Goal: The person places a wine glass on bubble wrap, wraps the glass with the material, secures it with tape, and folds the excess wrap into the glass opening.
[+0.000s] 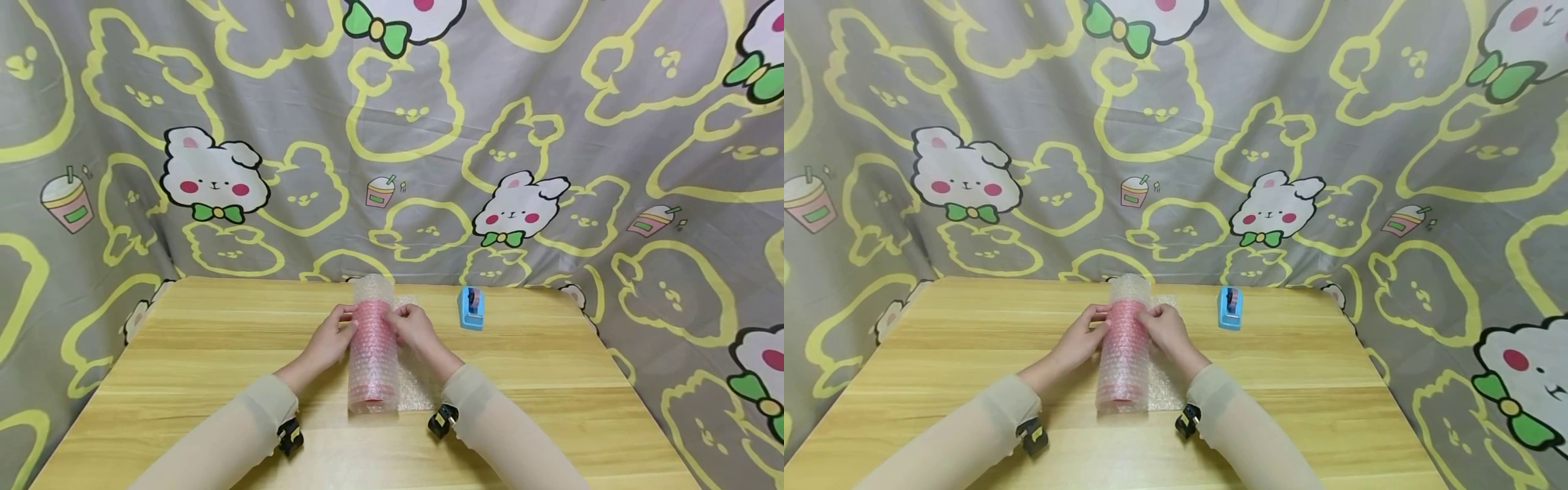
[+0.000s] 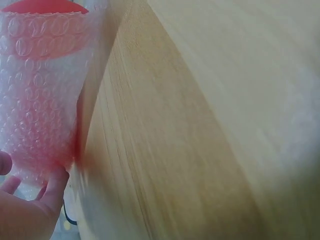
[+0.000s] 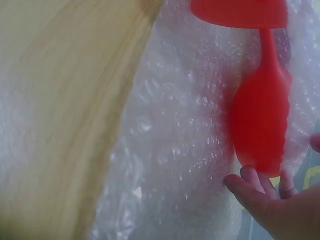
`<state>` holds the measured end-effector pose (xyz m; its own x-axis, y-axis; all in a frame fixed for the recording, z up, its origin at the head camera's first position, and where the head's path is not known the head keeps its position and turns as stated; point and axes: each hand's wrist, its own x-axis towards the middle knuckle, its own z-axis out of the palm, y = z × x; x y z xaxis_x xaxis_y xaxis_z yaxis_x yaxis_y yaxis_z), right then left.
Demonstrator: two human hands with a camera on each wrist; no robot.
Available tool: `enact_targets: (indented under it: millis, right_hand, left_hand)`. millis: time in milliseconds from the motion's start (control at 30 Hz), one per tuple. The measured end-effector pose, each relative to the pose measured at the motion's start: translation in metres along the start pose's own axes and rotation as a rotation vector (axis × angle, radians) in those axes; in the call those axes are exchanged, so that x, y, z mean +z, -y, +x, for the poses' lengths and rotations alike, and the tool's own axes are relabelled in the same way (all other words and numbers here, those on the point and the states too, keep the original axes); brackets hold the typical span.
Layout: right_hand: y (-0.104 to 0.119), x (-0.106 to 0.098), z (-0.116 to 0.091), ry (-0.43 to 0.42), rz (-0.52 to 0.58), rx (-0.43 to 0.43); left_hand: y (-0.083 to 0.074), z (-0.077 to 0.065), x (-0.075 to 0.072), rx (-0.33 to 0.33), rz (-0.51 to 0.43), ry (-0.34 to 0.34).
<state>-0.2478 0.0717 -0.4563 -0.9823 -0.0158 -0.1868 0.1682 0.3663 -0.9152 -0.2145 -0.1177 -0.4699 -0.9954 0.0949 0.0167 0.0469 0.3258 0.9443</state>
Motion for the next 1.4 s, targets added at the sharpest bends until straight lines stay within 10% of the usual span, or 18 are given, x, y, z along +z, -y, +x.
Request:
enact_targets:
  millis: [1100,1400]
  right_hand:
    - [-0.0066,-0.0036,0.0003,0.011,0.053,0.005]
    - [-0.0065,-0.0028,-0.0003,0.019,0.085,0.017]
  left_hand:
    - [-0.0047,0.0020,0.0029,0.106,0.116,-0.041]
    - [-0.0052,-0.0001,0.0018,0.038,0.076,-0.008]
